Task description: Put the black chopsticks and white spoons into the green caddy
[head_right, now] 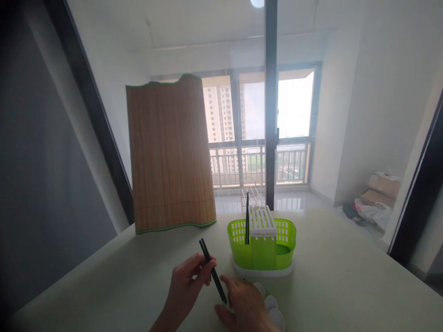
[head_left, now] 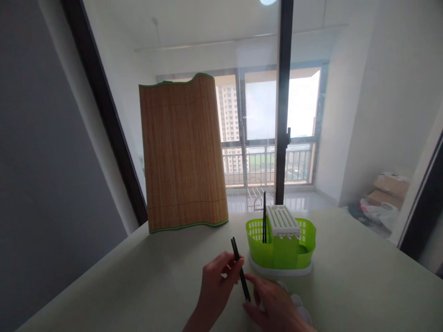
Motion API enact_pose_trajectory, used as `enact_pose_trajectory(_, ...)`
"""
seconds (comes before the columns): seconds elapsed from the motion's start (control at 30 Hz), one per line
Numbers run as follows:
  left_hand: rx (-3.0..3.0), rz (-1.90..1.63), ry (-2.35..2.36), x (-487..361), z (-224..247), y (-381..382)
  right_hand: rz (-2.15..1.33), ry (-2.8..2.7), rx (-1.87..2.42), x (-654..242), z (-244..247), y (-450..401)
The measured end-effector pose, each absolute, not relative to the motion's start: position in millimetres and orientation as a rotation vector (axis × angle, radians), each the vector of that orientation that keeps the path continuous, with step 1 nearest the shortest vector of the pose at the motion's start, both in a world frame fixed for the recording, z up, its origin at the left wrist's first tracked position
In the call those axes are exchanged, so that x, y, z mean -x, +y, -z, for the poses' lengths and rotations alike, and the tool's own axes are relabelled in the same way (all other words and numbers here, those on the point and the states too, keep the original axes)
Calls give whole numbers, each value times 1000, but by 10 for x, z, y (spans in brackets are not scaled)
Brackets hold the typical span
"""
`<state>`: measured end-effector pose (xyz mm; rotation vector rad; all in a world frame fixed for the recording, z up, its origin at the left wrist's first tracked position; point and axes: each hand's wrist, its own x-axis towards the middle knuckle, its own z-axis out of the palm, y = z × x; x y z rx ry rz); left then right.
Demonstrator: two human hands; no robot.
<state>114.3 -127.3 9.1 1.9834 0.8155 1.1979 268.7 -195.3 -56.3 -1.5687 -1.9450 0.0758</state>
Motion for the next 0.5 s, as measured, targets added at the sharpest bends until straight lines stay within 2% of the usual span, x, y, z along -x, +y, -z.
enact_pose_trajectory(0.23,-1963,-1150,727,-1136,-48,-1264,19,-2076,1634,-2606,709,-1779)
enact_pose_trajectory(0.5,-2098,-1199,616,-1118,-67,-1307,-166,-2142,1606,-2651,840,-1732)
